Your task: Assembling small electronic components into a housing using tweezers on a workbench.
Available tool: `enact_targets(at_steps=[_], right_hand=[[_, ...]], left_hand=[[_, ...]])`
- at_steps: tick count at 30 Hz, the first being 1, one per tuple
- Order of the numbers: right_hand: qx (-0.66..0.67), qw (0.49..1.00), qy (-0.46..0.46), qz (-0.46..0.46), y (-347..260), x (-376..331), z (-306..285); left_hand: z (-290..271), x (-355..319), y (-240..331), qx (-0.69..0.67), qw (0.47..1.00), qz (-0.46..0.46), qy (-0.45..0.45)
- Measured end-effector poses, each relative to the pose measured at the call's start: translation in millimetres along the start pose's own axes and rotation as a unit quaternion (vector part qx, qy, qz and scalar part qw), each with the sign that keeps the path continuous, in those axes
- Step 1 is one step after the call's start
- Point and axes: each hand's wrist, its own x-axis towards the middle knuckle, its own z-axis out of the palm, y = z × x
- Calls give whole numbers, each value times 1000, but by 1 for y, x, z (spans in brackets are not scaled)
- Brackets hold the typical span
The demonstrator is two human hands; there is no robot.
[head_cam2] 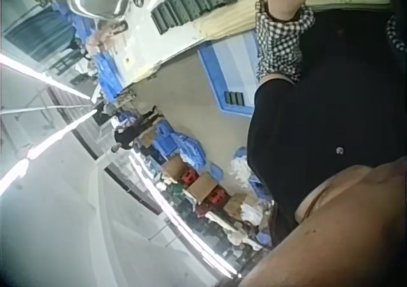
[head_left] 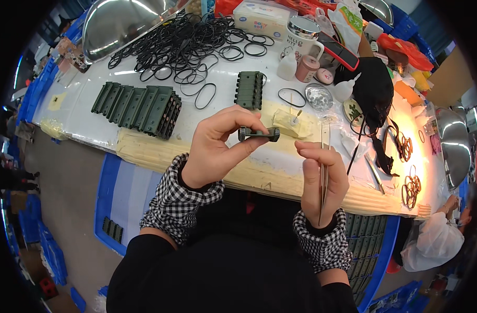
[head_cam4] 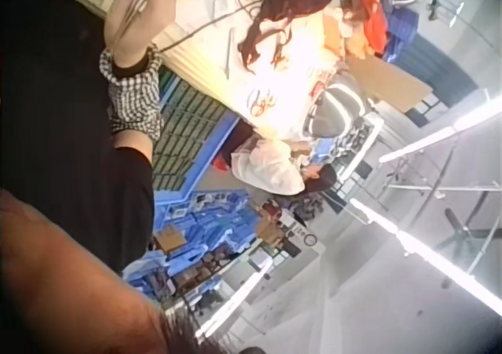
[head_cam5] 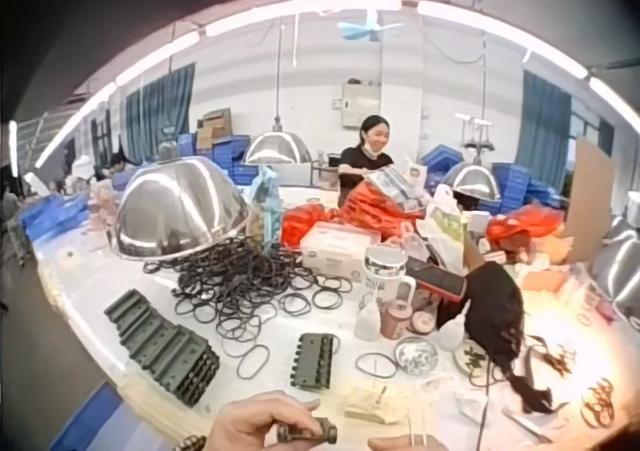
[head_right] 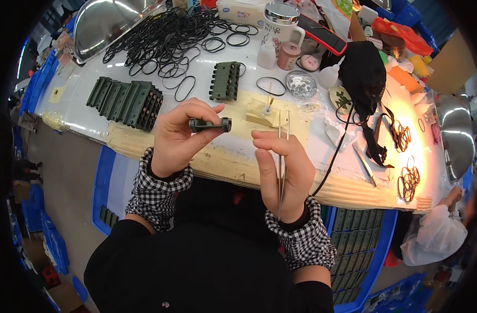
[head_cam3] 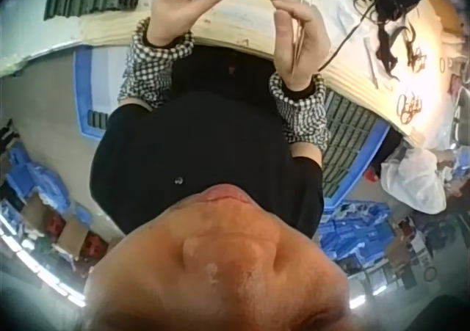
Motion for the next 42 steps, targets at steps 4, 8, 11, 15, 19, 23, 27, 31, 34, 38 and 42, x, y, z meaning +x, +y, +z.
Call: enact_targets(at_steps=[4, 8, 11, 15, 19, 23, 27, 31, 34, 38, 42], right_hand=[[-25, 998, 2, -60, -11, 4, 5], [-28, 997, -1, -75, -12, 4, 8], [-32, 997, 1, -77, -13, 1, 8], [-56, 994, 0, -89, -13, -3, 8], [-2, 999, 13, -41, -20, -5, 13], [9, 1000, 3, -15, -19, -7, 12], [38, 999, 9, 6, -18, -2, 12], [40, 999, -17, 3, -17, 1, 15], [34, 999, -34, 14, -19, 2, 16], [-43, 995, -60, -66, -17, 1, 23], [-142, 943, -196, -230, -13, 9, 29]], left_hand=[[3, -7, -4, -76, 996, -34, -22], [7, -11, 2, -74, 996, -40, -31], [8, -13, 4, -67, 996, -54, -34], [10, -17, 14, -65, 994, -86, -34], [15, -26, 25, -142, 969, -192, -59], [34, -37, 18, -202, 968, -150, 14], [48, -48, 15, -120, 981, -47, 143], [41, -52, 10, -73, 989, -14, 128], [38, -52, 11, -52, 990, -2, 134], [33, -63, 4, -84, 988, -26, 124], [11, -60, 3, -307, 918, -240, 68]])
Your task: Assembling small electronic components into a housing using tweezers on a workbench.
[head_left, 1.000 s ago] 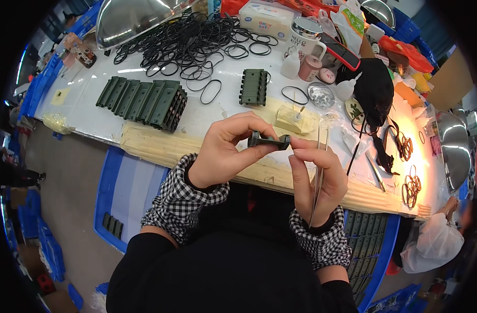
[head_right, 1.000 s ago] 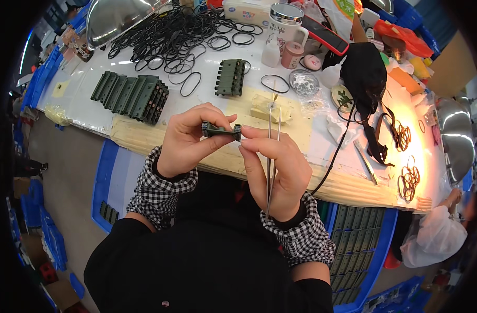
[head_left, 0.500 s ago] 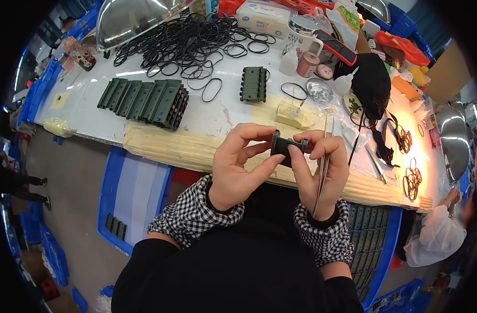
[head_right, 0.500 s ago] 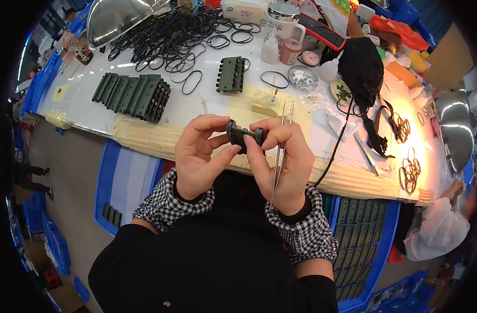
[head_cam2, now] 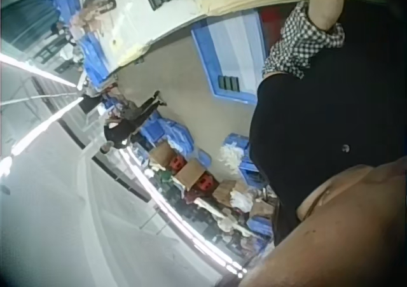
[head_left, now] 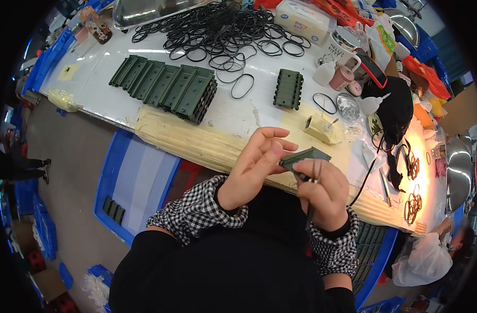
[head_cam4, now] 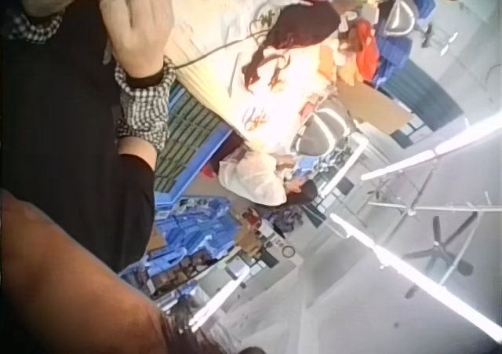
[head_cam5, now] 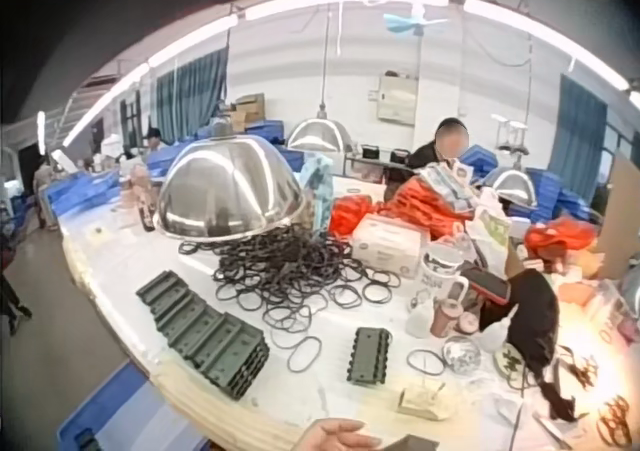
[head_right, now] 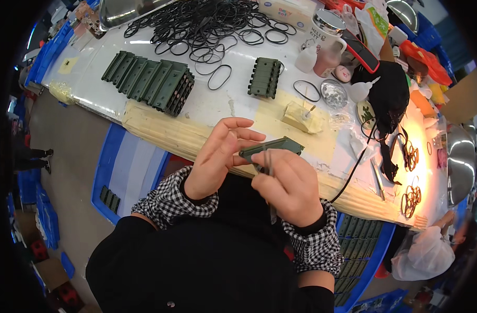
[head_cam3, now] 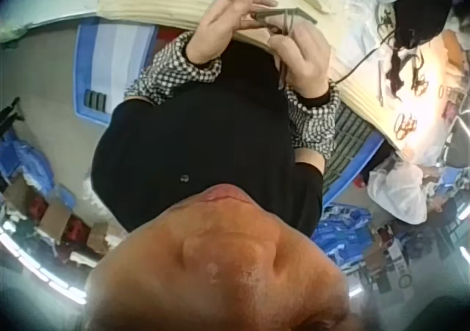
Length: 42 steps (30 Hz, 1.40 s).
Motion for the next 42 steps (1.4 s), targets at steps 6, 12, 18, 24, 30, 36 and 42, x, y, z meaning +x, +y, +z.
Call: enact_targets(at_steps=[6, 12, 18, 24, 30, 36, 42], right_hand=[[33, 964, -190, -181, -15, 22, 14], [178, 976, 67, -107, -18, 28, 2], [98, 989, 75, 78, -1, 10, -17], [69, 991, 48, 105, 10, 2, -18], [54, 991, 46, 113, 16, -7, -17], [33, 989, 75, 124, 27, -11, -21], [4, 992, 88, 94, 27, 3, -27]], left_hand=[[-32, -9, 26, -119, 949, -280, -86], [-49, -29, 19, -188, 936, -258, -148], [-80, -44, 97, -66, 998, -11, 0], [-132, 17, 118, 543, 748, 216, 315], [-144, 35, 121, 681, 657, 76, 314], [-129, 35, 106, 724, 553, 293, 291], [-37, 96, 31, 667, 673, 289, 137]])
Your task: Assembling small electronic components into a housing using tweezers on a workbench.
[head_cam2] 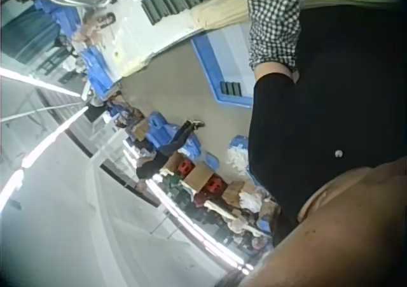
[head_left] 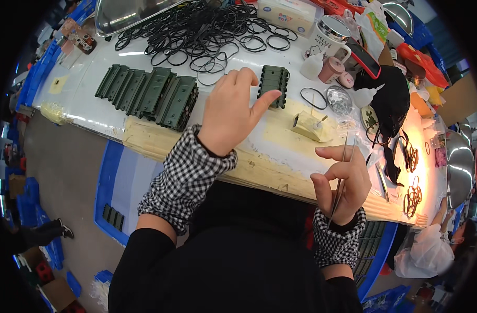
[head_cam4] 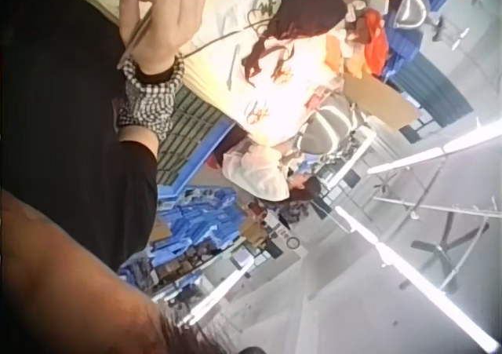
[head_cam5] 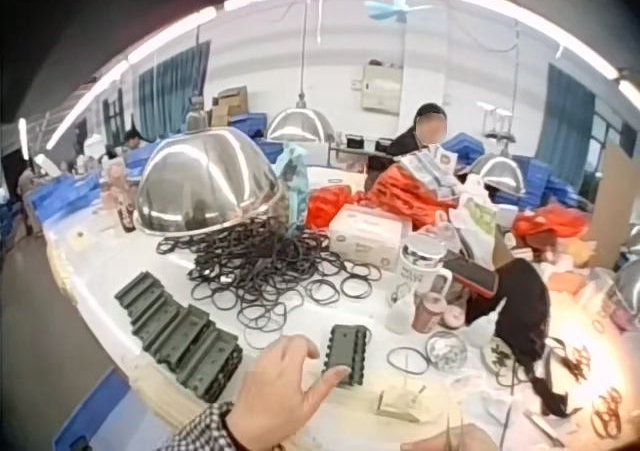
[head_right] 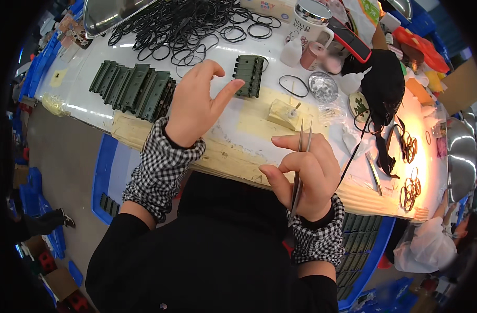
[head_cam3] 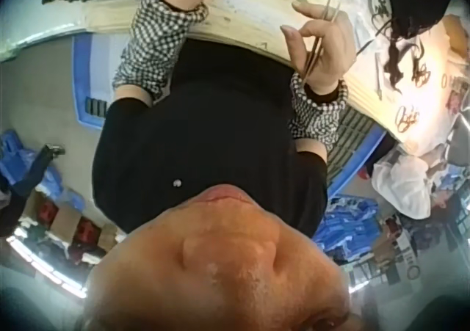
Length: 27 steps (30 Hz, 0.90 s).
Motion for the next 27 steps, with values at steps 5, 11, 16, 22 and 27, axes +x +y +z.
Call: enact_targets(at_steps=[5, 11, 16, 22, 27], right_hand=[[-13, 999, 13, 41, 6, -29, -18], [-45, 986, 68, 144, 35, -68, -57], [-398, 871, 182, 221, 84, -132, -165], [-586, 677, 116, 430, 169, -220, -322], [-629, 626, 18, 461, 212, -199, -347]], left_hand=[[40, 33, -3, 86, 987, -10, -133], [34, 43, -14, 90, 971, -43, -219], [7, 22, -5, -238, 962, -133, -21], [-33, -20, 14, -748, 578, -309, -107], [-32, -39, 13, -807, 483, -294, -170]])
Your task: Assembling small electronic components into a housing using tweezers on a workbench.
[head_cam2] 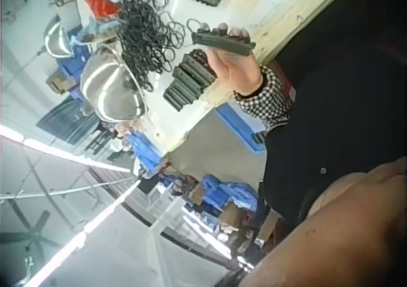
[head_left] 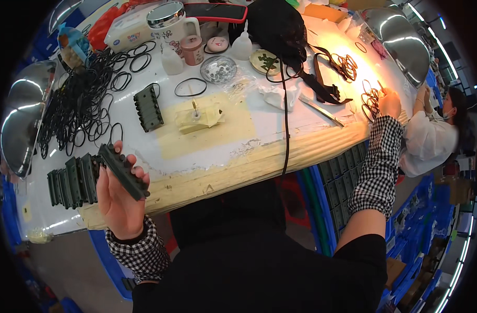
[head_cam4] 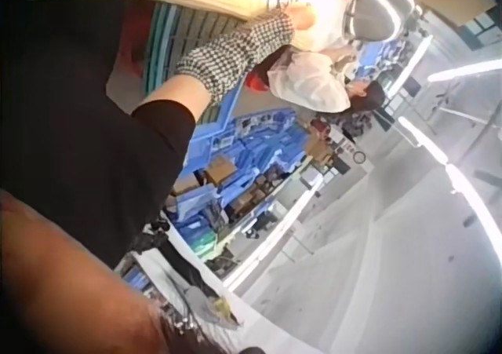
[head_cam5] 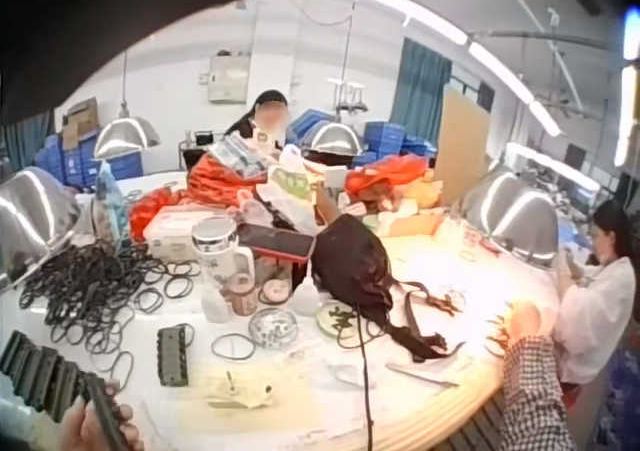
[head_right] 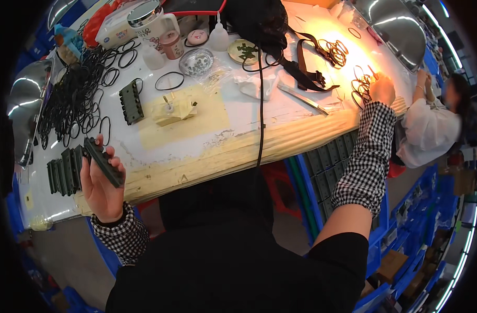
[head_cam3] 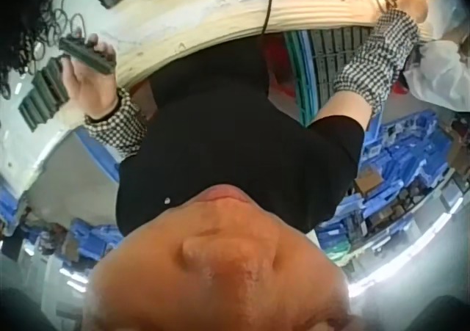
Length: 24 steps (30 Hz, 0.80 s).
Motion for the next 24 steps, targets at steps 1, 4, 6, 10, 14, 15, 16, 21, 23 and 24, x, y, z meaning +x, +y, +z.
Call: enact_targets(at_steps=[1, 4, 6, 10, 14, 15, 16, 21, 23, 24], right_hand=[[8, 1000, -23, -8, 0, 5, 0], [-15, 999, -7, -30, -17, 4, -3], [-42, 997, -16, -67, -21, 1, -6], [-104, 985, -33, -136, 6, 9, 20], [-6, 986, 103, -134, -17, -12, -41], [50, 983, 115, -133, -28, -21, -47], [95, 979, 129, -129, -40, -32, -64], [382, 901, 110, -175, -150, -103, -136], [446, 874, 12, -194, -189, -135, -165], [483, 849, -16, -214, -207, -146, -171]], left_hand=[[0, -1, -2, 0, 1000, 0, -21], [6, -12, -5, 126, 986, 18, 110], [8, -11, -7, 163, 977, 19, 138], [3, -6, -11, 169, 981, 7, 98], [18, -3, -22, 162, 983, 23, 88], [24, -3, -24, 158, 983, 30, 85], [24, -1, -26, 163, 982, 35, 86], [24, 12, -28, 183, 983, -6, 27], [35, 19, -40, 170, 983, -53, 32], [39, 22, -45, 133, 988, -77, 15]])
